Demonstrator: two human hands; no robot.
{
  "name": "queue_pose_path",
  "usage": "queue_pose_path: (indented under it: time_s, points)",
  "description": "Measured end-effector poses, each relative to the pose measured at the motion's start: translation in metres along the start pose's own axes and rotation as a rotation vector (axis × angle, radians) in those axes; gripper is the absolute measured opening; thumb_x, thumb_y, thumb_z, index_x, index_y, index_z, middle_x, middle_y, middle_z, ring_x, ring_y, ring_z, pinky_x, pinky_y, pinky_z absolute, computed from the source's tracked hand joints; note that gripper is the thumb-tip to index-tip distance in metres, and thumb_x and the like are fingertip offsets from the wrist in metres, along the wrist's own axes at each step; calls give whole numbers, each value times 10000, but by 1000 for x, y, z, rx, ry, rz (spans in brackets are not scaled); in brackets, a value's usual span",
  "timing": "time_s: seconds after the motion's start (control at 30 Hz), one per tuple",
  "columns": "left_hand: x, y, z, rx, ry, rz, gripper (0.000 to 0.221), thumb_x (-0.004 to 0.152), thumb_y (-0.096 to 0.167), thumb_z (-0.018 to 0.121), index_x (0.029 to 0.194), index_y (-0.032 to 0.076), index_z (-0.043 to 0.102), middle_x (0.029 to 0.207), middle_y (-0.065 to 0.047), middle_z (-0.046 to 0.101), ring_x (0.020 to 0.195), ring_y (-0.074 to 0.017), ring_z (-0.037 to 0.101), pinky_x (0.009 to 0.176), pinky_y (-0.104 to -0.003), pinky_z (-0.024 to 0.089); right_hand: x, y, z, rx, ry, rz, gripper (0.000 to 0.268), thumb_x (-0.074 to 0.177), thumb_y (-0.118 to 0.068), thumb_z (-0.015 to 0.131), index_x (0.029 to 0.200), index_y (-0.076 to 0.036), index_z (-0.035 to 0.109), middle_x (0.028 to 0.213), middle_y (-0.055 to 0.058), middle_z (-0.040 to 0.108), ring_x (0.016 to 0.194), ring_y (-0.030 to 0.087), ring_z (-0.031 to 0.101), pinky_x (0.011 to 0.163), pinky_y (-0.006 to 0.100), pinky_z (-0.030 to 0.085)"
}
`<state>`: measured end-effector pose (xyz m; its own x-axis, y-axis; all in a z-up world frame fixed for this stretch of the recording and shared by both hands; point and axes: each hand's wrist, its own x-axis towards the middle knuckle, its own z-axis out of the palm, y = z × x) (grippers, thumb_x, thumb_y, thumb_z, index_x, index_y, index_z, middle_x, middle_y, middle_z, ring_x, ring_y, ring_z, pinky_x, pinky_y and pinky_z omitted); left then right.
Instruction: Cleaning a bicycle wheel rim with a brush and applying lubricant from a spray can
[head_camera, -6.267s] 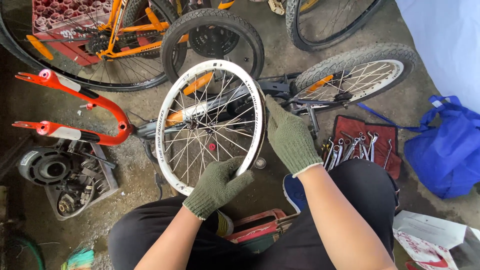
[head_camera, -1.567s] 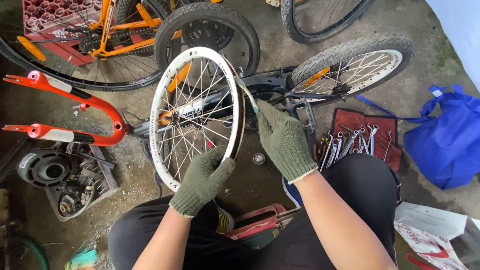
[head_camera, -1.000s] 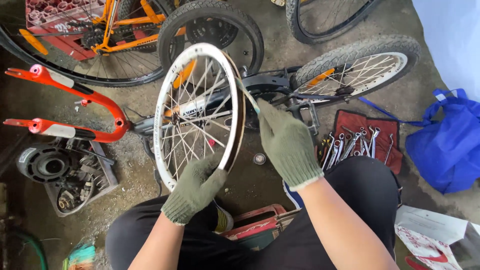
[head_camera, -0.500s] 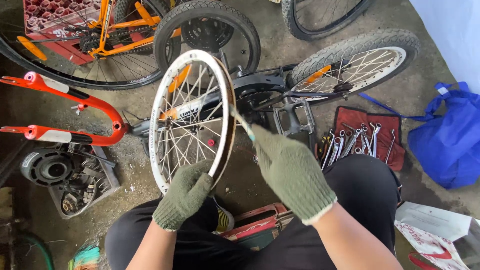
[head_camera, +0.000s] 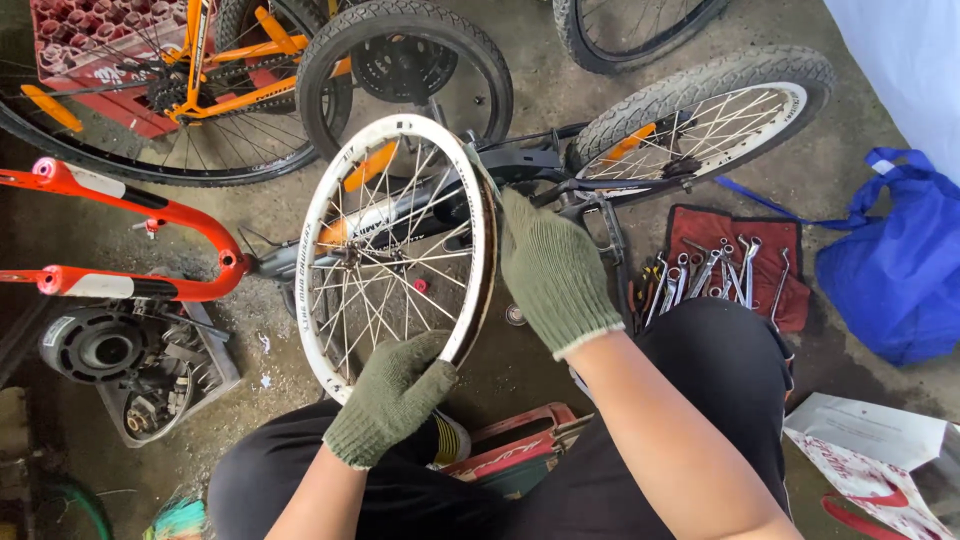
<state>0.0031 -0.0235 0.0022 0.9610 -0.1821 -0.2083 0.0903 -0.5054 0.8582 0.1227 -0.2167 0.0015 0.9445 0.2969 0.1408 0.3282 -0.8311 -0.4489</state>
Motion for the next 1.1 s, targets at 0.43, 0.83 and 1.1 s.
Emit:
queue_pose_path:
  time_s: [0.43,0.83,1.1]
  points:
    - [-10,-10,-30,-397,78,74,576,787,473,622,1007,-48,727,631,-30,628,526,-129,558,438,-254,461,-47,-25,-65,751,-231,141,379,923,-142,622,1294,-105,688,778,35,795,416,59,539,334,179,393]
    - [-18,-6,-46,-525,298,-249,286,934,146,562,975,-57,758,546,-94,606,436,-175,528,395,-290,392,-46,-20,-49,1667,-339,439,391,979,-168,600,1350,-53,641,735,74,697,373,21,392,281,172,210]
    - [-18,-9,-46,-417,243,-37,856,831,748,490,1025,-47,740,567,-53,607,471,-137,509,422,-265,393,-46,-14,-37,1615,-285,471,341,972,-153,610,1248,46,636,699,320,637,260,233,454,160,287,312]
